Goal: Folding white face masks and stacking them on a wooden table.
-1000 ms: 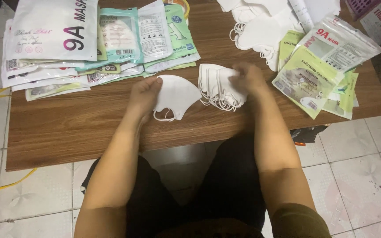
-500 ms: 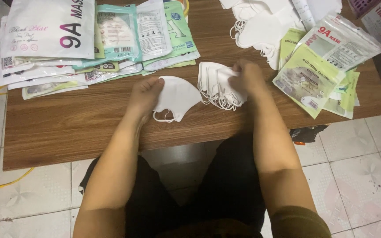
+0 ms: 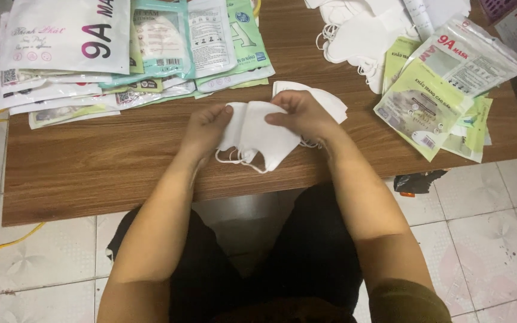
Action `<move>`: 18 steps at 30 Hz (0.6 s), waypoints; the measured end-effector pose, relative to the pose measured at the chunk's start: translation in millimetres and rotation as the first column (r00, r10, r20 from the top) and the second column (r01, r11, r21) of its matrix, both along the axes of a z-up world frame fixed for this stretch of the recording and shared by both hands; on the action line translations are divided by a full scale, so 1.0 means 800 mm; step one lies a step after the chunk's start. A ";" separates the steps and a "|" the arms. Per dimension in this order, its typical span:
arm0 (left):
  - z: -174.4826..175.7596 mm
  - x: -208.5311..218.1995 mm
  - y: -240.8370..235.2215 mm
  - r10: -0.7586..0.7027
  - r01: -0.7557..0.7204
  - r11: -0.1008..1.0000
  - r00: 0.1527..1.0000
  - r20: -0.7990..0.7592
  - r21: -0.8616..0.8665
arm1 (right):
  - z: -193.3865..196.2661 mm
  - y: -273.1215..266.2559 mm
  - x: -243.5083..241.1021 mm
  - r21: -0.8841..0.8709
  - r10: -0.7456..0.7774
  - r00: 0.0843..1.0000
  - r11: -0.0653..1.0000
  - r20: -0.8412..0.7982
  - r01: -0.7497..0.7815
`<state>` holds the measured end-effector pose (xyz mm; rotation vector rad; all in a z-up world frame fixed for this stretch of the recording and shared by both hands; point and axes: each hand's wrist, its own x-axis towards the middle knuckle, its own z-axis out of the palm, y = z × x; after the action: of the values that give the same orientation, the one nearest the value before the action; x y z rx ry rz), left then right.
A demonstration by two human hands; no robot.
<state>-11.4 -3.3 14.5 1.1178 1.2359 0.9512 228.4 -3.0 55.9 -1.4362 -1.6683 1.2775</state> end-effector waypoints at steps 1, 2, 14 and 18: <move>-0.006 0.000 0.002 0.000 0.000 1.000 1.000 0.000 -0.002 | -0.011 0.003 -0.001 -0.002 0.000 1.000 1.000 0.000 0.000; -0.012 0.000 0.005 -0.016 0.016 1.000 0.998 0.053 -0.006 | -0.022 0.007 -0.002 -0.015 -0.016 0.999 1.000 -0.046 0.015; -0.018 0.006 0.002 -0.060 0.061 0.998 0.987 0.151 -0.003 | -0.031 0.005 -0.027 -0.064 -0.026 0.998 0.998 -0.051 0.023; -0.007 0.005 -0.003 -0.049 0.052 0.998 0.993 0.108 -0.020 | -0.021 0.003 -0.028 0.028 -0.081 0.997 0.996 0.014 0.081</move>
<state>-7.5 -5.7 9.2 1.0621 1.1240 0.9445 206.2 -0.6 39.5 -1.4850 -1.6143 1.1976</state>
